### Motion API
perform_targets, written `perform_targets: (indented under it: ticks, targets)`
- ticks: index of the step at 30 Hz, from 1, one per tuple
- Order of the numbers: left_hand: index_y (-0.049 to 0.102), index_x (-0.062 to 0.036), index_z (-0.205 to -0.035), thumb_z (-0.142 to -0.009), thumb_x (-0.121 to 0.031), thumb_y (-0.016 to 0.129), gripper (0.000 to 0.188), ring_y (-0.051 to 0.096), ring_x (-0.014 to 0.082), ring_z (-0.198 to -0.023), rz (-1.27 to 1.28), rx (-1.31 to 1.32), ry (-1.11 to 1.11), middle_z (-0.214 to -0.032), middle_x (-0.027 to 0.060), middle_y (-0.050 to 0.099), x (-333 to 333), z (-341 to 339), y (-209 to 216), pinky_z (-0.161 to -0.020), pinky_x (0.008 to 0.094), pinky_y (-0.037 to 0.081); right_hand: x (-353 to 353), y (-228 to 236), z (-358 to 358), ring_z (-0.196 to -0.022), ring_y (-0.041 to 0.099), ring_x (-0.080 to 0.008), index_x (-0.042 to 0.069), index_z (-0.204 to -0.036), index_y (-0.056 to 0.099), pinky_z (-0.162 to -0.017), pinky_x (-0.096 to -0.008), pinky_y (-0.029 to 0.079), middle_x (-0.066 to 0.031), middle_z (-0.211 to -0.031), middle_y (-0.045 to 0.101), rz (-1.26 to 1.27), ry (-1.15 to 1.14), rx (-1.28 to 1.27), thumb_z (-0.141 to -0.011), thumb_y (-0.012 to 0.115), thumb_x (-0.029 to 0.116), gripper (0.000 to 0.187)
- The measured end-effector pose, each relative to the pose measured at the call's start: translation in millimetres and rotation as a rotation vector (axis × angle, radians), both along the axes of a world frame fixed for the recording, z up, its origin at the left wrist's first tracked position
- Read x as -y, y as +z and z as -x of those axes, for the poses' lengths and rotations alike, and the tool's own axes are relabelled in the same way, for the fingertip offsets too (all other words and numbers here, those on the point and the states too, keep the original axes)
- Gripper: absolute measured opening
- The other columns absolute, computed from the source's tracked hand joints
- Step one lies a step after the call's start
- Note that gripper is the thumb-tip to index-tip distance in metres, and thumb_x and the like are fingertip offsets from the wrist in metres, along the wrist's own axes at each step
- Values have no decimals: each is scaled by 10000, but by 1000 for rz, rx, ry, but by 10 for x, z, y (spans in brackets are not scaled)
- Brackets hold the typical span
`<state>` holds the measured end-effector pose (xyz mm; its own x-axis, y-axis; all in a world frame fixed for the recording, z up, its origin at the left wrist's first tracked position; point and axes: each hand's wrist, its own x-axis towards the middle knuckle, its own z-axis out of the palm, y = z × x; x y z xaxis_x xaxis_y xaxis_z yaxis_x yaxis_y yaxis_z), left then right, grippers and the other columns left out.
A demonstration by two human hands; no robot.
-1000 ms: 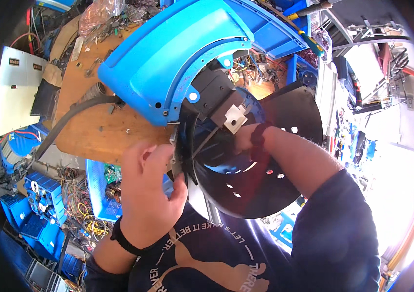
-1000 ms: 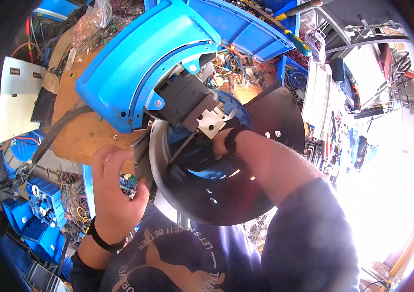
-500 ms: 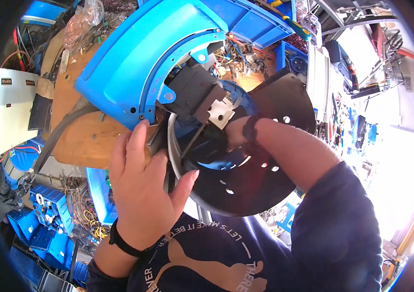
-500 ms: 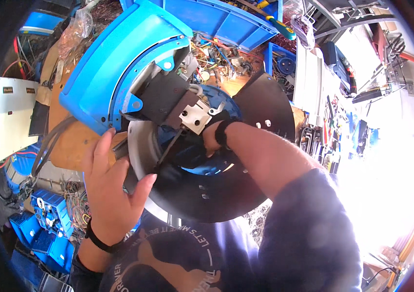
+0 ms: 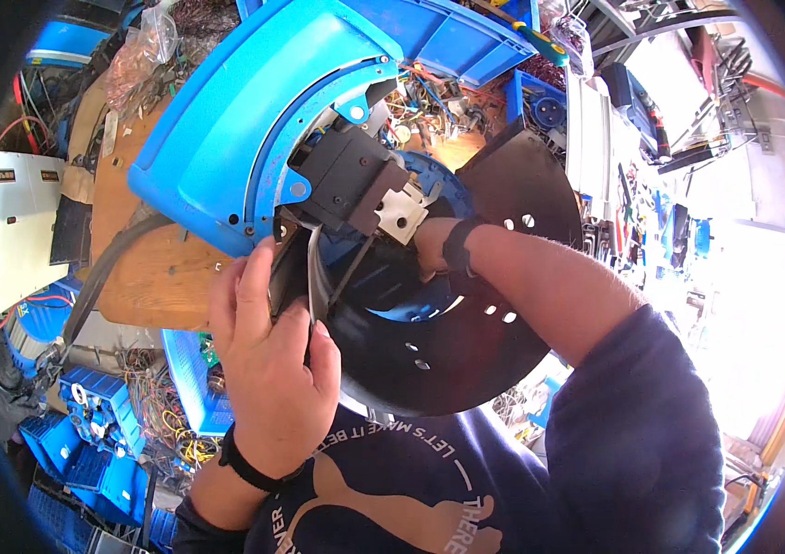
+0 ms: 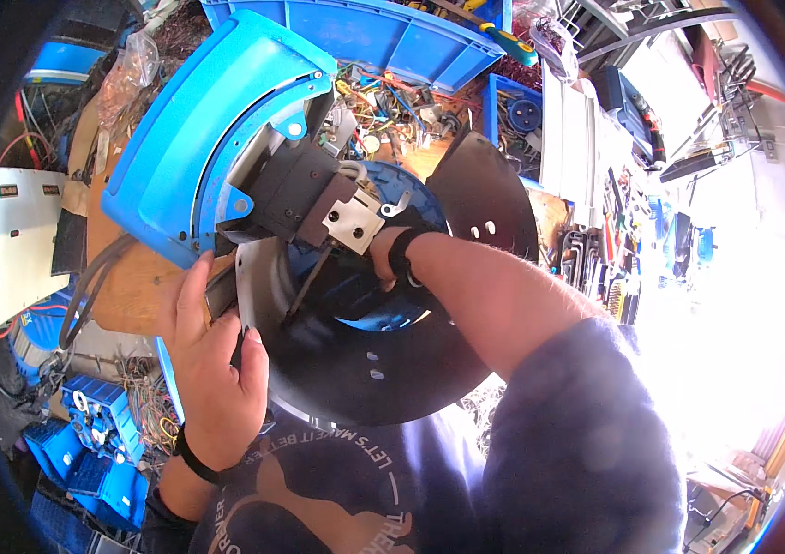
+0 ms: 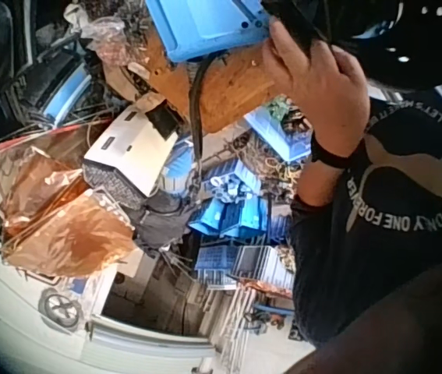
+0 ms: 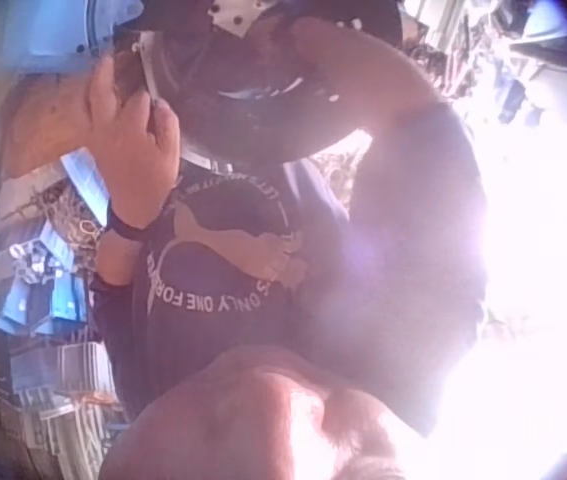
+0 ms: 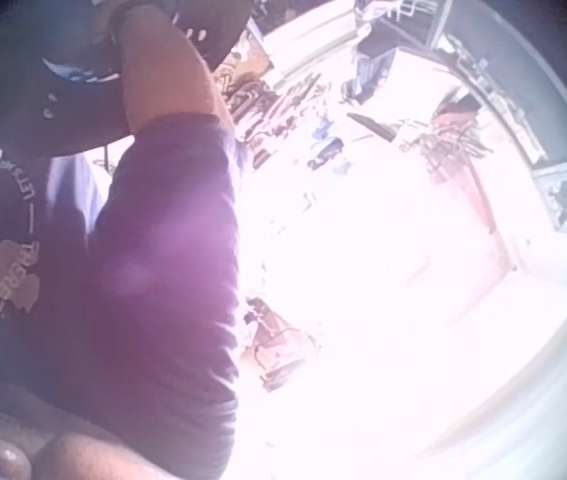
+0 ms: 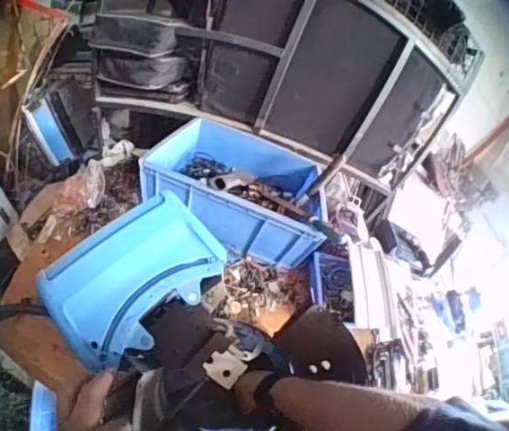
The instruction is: The person assembles a blue plastic housing unit on a workbench. They attach a black circular component to the blue housing, then use a screwdriver to secure a metal plate to the assembly. The person manipulates wires and internal components within the housing throughout the process.
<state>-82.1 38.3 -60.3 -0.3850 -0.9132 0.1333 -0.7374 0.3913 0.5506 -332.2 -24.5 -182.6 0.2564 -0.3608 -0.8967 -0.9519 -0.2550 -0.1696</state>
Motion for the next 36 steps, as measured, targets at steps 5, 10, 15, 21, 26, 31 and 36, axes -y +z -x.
perform_targets:
  ticks: [5,10,15,21,26,31,36]
  targets:
    - [587,80,-827,-717,-19,600,148,379,475,-1229,5,11,-6,-1361,253,413,-28,5,-4,-1012,529,330,50,103,-191,-961,660,-286,55,-995,711,-820,-371,525,-140,-1027,685,-151,-80,-279,-658,749,305,422]
    - [587,73,-818,-719,-15,598,133,379,477,-1230,25,20,-8,-1361,254,414,-28,19,3,-1015,531,326,-71,-109,-32,-905,662,-304,18,-974,694,-785,-419,511,-182,-925,684,-64,-49,5,-723,729,356,423]
    - [577,70,-796,-720,-29,598,126,379,482,-1235,42,45,1,-1357,261,417,-35,5,-10,-1013,533,325,-49,-228,8,-880,674,-289,86,-895,735,-730,-393,526,-140,-914,700,-80,-35,-63,-620,732,229,310]
    - [537,55,-758,-719,-50,606,132,383,494,-1224,65,57,20,-1346,289,412,3,-26,-39,-1005,539,330,77,167,-133,-824,679,-295,52,-850,735,-673,-436,519,-148,-842,692,-76,-3,-173,-710,655,237,246]
    - [505,47,-754,-718,-77,644,190,404,495,-1190,133,56,14,-1317,311,419,48,29,-59,-981,549,346,135,323,-173,-836,682,-284,82,-866,745,-669,-402,529,-124,-892,699,-88,52,-322,-719,671,211,209]
    - [517,51,-727,-731,-156,712,284,419,474,-1181,162,69,29,-1301,296,438,80,79,-1,-972,527,366,-85,1277,-223,-768,684,-263,110,-849,747,-632,-383,533,-78,-852,703,166,196,-314,-717,680,158,156]
    - [576,39,-766,-766,-158,722,245,473,414,-1117,170,45,108,-1215,241,502,60,-2,50,-926,484,410,-346,2142,-48,-764,661,-299,39,-912,643,-626,-394,517,-118,-784,659,509,235,-206,-717,648,131,216]
